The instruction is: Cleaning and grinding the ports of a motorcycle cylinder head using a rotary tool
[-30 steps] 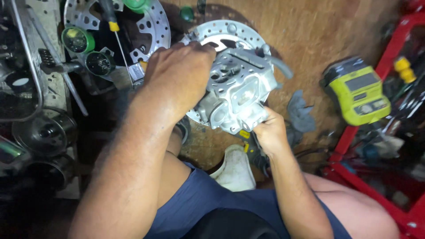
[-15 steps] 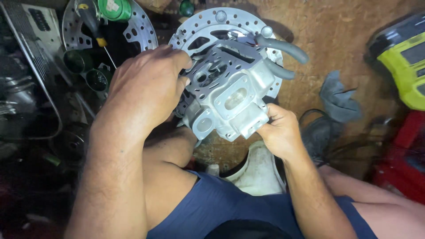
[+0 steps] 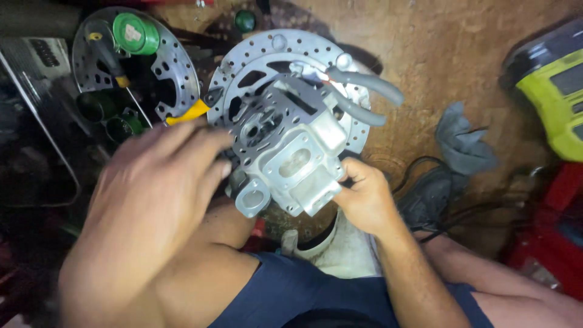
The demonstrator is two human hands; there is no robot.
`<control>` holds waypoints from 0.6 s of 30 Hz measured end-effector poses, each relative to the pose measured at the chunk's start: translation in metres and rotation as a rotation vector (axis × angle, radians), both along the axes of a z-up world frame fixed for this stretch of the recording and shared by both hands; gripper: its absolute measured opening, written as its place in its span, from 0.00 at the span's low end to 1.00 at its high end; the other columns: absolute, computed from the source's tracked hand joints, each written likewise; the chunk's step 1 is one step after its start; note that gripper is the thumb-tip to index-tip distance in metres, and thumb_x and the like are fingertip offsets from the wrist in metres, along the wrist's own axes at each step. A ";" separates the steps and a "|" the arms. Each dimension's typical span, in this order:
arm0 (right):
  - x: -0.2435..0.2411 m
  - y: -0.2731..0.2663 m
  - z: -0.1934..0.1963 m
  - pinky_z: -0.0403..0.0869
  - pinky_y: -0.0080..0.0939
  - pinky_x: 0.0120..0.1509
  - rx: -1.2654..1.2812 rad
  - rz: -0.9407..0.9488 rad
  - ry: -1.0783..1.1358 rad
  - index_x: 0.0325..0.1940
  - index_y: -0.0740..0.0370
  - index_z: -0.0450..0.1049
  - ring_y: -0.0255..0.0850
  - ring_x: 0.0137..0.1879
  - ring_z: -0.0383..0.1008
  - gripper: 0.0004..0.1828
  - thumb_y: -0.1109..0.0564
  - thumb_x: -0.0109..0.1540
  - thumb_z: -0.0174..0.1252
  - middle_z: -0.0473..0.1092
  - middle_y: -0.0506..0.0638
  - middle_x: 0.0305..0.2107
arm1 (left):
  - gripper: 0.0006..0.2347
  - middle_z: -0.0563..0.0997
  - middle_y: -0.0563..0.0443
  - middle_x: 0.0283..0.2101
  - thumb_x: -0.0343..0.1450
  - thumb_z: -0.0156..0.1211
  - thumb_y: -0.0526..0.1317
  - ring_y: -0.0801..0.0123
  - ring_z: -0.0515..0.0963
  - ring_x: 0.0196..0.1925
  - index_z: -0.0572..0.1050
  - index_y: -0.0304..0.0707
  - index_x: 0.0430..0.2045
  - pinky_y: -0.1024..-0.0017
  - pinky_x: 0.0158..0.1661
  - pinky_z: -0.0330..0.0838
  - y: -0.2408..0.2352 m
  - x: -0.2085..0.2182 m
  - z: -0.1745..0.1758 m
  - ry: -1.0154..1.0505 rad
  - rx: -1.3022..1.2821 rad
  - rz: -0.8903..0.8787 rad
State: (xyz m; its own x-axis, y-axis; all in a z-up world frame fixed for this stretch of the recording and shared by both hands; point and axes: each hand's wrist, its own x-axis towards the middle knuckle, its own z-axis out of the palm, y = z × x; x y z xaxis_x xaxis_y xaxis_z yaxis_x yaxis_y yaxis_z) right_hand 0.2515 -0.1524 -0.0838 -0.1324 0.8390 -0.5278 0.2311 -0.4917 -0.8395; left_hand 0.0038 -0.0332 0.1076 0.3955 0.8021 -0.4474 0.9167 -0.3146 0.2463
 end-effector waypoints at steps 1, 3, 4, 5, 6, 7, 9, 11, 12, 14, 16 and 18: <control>0.002 -0.001 0.000 0.63 0.29 0.38 0.009 0.004 -0.014 0.23 0.52 0.71 0.24 0.34 0.61 0.13 0.62 0.55 0.69 0.66 0.34 0.23 | 0.13 0.81 0.48 0.46 0.70 0.63 0.39 0.54 0.83 0.42 0.78 0.39 0.49 0.53 0.47 0.79 -0.013 -0.002 0.004 -0.014 0.009 0.004; 0.006 -0.002 0.000 0.63 0.31 0.37 -0.002 0.050 -0.054 0.23 0.52 0.70 0.25 0.33 0.61 0.13 0.62 0.55 0.67 0.64 0.34 0.22 | 0.17 0.77 0.51 0.58 0.67 0.54 0.45 0.55 0.77 0.51 0.76 0.52 0.50 0.55 0.41 0.69 -0.038 -0.010 0.006 -0.088 0.069 -0.212; 0.010 0.002 0.004 0.63 0.31 0.37 0.005 0.055 -0.080 0.23 0.52 0.70 0.25 0.33 0.61 0.13 0.62 0.55 0.67 0.64 0.34 0.22 | 0.17 0.77 0.51 0.58 0.67 0.54 0.45 0.55 0.77 0.51 0.76 0.52 0.50 0.55 0.41 0.69 -0.035 -0.020 0.000 -0.113 0.080 -0.206; 0.014 0.004 0.009 0.64 0.32 0.38 -0.029 0.122 -0.149 0.24 0.52 0.69 0.26 0.33 0.62 0.12 0.59 0.55 0.67 0.64 0.34 0.22 | 0.15 0.79 0.54 0.54 0.70 0.54 0.48 0.59 0.78 0.52 0.76 0.50 0.50 0.58 0.44 0.69 -0.036 -0.031 -0.005 -0.225 -0.024 -0.279; 0.016 0.005 0.013 0.65 0.34 0.38 -0.063 0.189 -0.219 0.25 0.52 0.69 0.27 0.33 0.62 0.11 0.57 0.55 0.66 0.64 0.35 0.22 | 0.15 0.81 0.56 0.50 0.73 0.55 0.51 0.63 0.79 0.52 0.76 0.49 0.50 0.62 0.47 0.69 -0.038 -0.043 -0.012 -0.339 -0.124 -0.354; 0.025 0.006 0.021 0.65 0.34 0.38 -0.060 0.213 -0.240 0.25 0.52 0.69 0.27 0.33 0.62 0.11 0.57 0.55 0.66 0.64 0.35 0.22 | 0.15 0.81 0.56 0.50 0.73 0.55 0.51 0.63 0.79 0.52 0.76 0.49 0.50 0.62 0.47 0.69 -0.027 -0.048 -0.017 -0.360 -0.115 -0.330; 0.036 0.010 0.037 0.74 0.31 0.56 -0.157 0.278 -0.332 0.51 0.54 0.81 0.30 0.47 0.81 0.20 0.56 0.53 0.67 0.83 0.41 0.41 | 0.11 0.83 0.52 0.48 0.71 0.61 0.45 0.60 0.81 0.47 0.80 0.43 0.43 0.59 0.48 0.74 -0.004 -0.063 -0.026 -0.449 0.010 -0.162; 0.067 0.000 0.057 0.73 0.33 0.60 -0.133 0.237 -0.495 0.51 0.54 0.82 0.32 0.50 0.81 0.19 0.55 0.55 0.66 0.83 0.43 0.44 | 0.09 0.82 0.51 0.45 0.72 0.61 0.42 0.61 0.81 0.46 0.79 0.41 0.42 0.61 0.49 0.74 0.007 -0.073 -0.048 -0.558 0.066 -0.089; 0.083 -0.005 0.068 0.73 0.35 0.63 -0.107 0.174 -0.642 0.51 0.55 0.82 0.34 0.53 0.81 0.18 0.53 0.57 0.66 0.82 0.45 0.47 | 0.07 0.82 0.50 0.43 0.73 0.60 0.40 0.62 0.81 0.45 0.79 0.38 0.41 0.63 0.51 0.73 0.013 -0.077 -0.060 -0.652 0.116 -0.036; 0.136 -0.040 0.088 0.71 0.34 0.63 -0.077 0.055 -0.850 0.54 0.57 0.81 0.33 0.54 0.77 0.15 0.55 0.63 0.65 0.80 0.46 0.48 | 0.06 0.82 0.49 0.42 0.73 0.61 0.38 0.61 0.82 0.44 0.79 0.37 0.40 0.65 0.50 0.75 0.009 -0.079 -0.090 -0.793 0.131 0.077; 0.211 -0.076 0.090 0.69 0.33 0.63 -0.044 -0.061 -1.059 0.57 0.59 0.80 0.32 0.54 0.74 0.12 0.57 0.68 0.63 0.78 0.48 0.48 | 0.06 0.83 0.48 0.41 0.73 0.63 0.36 0.60 0.83 0.44 0.79 0.35 0.39 0.67 0.50 0.76 0.004 -0.080 -0.115 -0.931 0.136 0.195; 0.300 -0.148 0.110 0.72 0.57 0.68 0.649 0.162 -1.390 0.51 0.81 0.81 0.59 0.52 0.73 0.14 0.61 0.72 0.65 0.77 0.70 0.44 | 0.06 0.83 0.48 0.39 0.73 0.63 0.36 0.60 0.82 0.42 0.78 0.32 0.39 0.66 0.48 0.76 0.004 -0.082 -0.135 -1.036 0.140 0.222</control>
